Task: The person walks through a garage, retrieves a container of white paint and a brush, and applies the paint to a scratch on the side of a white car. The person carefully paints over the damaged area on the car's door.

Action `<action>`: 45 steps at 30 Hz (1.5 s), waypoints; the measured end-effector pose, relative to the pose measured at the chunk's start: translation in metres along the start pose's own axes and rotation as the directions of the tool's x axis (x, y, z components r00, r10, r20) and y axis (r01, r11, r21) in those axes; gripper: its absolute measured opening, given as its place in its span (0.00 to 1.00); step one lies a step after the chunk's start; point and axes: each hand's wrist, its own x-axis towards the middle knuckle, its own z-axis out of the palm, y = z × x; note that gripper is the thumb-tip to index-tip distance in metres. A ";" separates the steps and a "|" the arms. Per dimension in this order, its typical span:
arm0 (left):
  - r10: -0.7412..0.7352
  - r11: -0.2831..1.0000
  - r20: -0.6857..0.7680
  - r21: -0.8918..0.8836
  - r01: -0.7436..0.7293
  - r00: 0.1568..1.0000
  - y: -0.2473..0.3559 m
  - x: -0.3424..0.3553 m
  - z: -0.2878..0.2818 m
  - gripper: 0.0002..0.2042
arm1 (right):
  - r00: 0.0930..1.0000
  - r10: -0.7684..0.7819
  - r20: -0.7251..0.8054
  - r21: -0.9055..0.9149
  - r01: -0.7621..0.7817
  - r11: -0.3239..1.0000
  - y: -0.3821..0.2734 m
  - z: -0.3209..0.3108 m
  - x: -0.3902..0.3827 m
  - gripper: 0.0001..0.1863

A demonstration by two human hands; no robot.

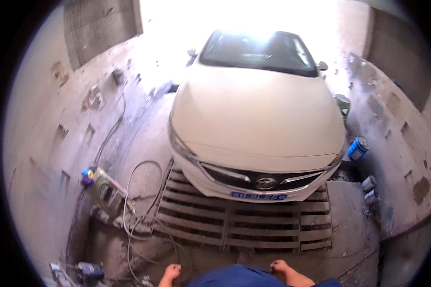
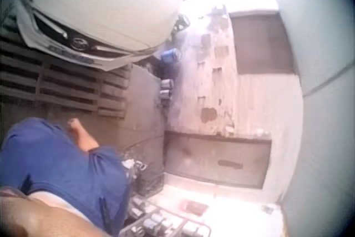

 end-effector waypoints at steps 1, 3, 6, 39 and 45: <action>-0.048 0.990 0.112 -0.126 0.062 0.993 0.030 -0.003 0.005 0.16 | 0.997 0.012 -0.078 -0.050 -0.015 0.999 -0.011 -0.013 0.002 0.11; -0.010 0.993 0.006 -0.118 0.011 1.000 0.039 -0.013 -0.002 0.15 | 0.997 -0.035 -0.067 -0.047 0.032 0.998 -0.041 -0.015 0.012 0.08; -0.117 0.988 -0.085 -0.111 0.107 0.989 0.054 -0.028 -0.020 0.17 | 0.997 -0.076 -0.030 0.002 0.076 0.997 -0.056 -0.013 0.043 0.07; -0.278 0.929 -0.336 -0.333 0.163 0.900 0.116 0.313 -0.433 0.14 | 0.862 -0.315 0.397 -0.590 0.502 0.632 -0.767 0.359 0.226 0.16; -0.266 0.949 -0.359 -0.259 0.178 0.895 0.179 0.398 -0.505 0.19 | 0.782 -0.344 0.520 -0.528 0.611 0.589 -0.854 0.402 0.317 0.19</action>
